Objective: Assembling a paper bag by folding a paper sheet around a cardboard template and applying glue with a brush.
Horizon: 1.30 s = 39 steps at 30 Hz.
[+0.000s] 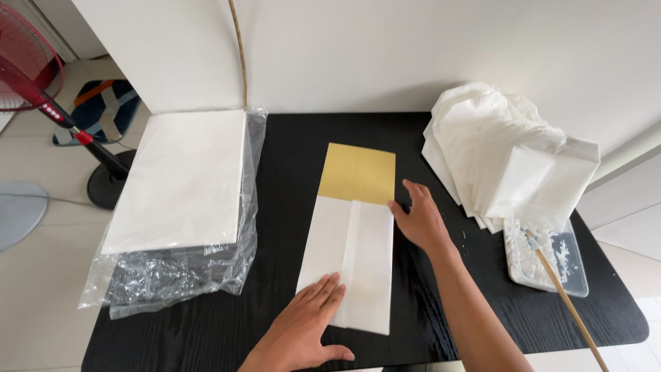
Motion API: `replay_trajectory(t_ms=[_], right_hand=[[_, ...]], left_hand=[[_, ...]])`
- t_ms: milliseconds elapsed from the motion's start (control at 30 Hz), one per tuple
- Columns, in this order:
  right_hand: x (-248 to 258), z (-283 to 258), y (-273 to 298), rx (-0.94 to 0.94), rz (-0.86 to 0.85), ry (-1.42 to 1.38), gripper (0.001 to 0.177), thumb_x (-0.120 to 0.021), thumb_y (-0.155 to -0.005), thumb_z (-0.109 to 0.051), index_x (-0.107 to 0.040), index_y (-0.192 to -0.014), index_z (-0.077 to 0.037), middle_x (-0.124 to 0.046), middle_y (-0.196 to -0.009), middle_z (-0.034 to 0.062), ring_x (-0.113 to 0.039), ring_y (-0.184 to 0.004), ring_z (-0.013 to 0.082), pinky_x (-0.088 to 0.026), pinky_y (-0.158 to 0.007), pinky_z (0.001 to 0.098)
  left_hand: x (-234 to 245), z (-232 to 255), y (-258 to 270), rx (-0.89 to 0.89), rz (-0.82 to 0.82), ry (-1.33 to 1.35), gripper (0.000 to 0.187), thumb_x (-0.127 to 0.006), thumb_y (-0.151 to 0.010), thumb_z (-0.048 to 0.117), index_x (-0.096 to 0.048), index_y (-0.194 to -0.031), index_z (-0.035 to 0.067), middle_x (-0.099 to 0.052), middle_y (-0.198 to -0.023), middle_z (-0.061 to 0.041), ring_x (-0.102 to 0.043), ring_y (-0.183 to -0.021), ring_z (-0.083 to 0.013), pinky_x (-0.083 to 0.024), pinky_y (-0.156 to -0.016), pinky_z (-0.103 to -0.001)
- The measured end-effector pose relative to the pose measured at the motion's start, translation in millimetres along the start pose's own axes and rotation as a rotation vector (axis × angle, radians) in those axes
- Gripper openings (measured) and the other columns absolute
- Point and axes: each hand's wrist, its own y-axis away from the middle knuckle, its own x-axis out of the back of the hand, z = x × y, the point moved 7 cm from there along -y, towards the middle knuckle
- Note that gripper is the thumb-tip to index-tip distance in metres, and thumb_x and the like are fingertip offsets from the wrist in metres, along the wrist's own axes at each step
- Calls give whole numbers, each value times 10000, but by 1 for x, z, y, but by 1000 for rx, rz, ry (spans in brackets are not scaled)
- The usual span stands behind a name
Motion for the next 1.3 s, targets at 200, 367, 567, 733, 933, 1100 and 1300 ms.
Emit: replay_trajectory(t_ms=[200, 367, 567, 733, 933, 1100, 1300], right_hand=[[-40, 2, 119, 329, -286, 251, 798, -486, -1014, -496, -141, -1647, -154, -97, -1746, 22, -35, -1603, 209, -112, -1262, 436], [-72, 43, 171, 776, -31, 469, 608, -421, -1077, -330, -312, -1581, -6, -285, -1670, 190, -172, -1563, 397, -177, -1250, 471], [-51, 61, 134, 735, 25, 190, 421, -622, -985, -190, -631, -1392, -85, -663, -1429, 62, -431, -1487, 336, -446, -1106, 510], [-46, 54, 116, 773, -62, 317, 453, -620, -991, -264, -603, -1431, -156, -585, -1501, -38, -284, -1536, 330, -286, -1215, 470], [-44, 55, 111, 477, -525, 314, 838, -761, -950, -316, -260, -1620, -277, -224, -1708, -119, 80, -1601, 271, -52, -1279, 474], [-48, 56, 131, 473, -655, 419, 1239, -885, -807, -602, -50, -1653, -253, -2, -1754, -89, 187, -1593, 286, 29, -1275, 475], [-59, 32, 177, 912, -109, 434, 948, -796, -910, -467, -297, -1618, -83, -331, -1685, 91, -221, -1574, 327, -204, -1247, 482]], left_hand=[[-11, 17, 16, -62, 826, -1011, 1750, -251, -616, 1386, -47, -1617, -34, -23, -1727, -201, -15, -1622, -287, -23, -1335, -379], [0, 5, 15, -1, 154, 332, 741, -447, -1062, 401, -75, -1633, 111, -61, -1746, -52, -86, -1601, -199, -331, -1196, -417], [11, -44, -3, -152, 586, -191, 440, -515, -1021, 98, -542, -1457, 39, -564, -1491, -142, -475, -1428, -288, -303, -1209, -473], [4, -62, -10, -160, 282, -222, 648, -525, -1049, 371, -309, -1573, 56, -243, -1665, -139, -184, -1549, -251, -87, -1237, -499], [15, -58, -4, -104, -62, -164, 1202, -694, -892, 679, 29, -1629, 63, 94, -1731, -114, 95, -1587, -227, 89, -1250, -467], [1, -50, 0, -139, -71, -211, 1648, -855, -591, 881, 93, -1611, -1, 147, -1720, -175, 156, -1579, -286, 131, -1231, -513], [2, -12, 18, -154, 718, -798, 1454, -513, -699, 1106, -145, -1638, 58, -167, -1691, -112, -116, -1594, -235, -10, -1331, -485]])
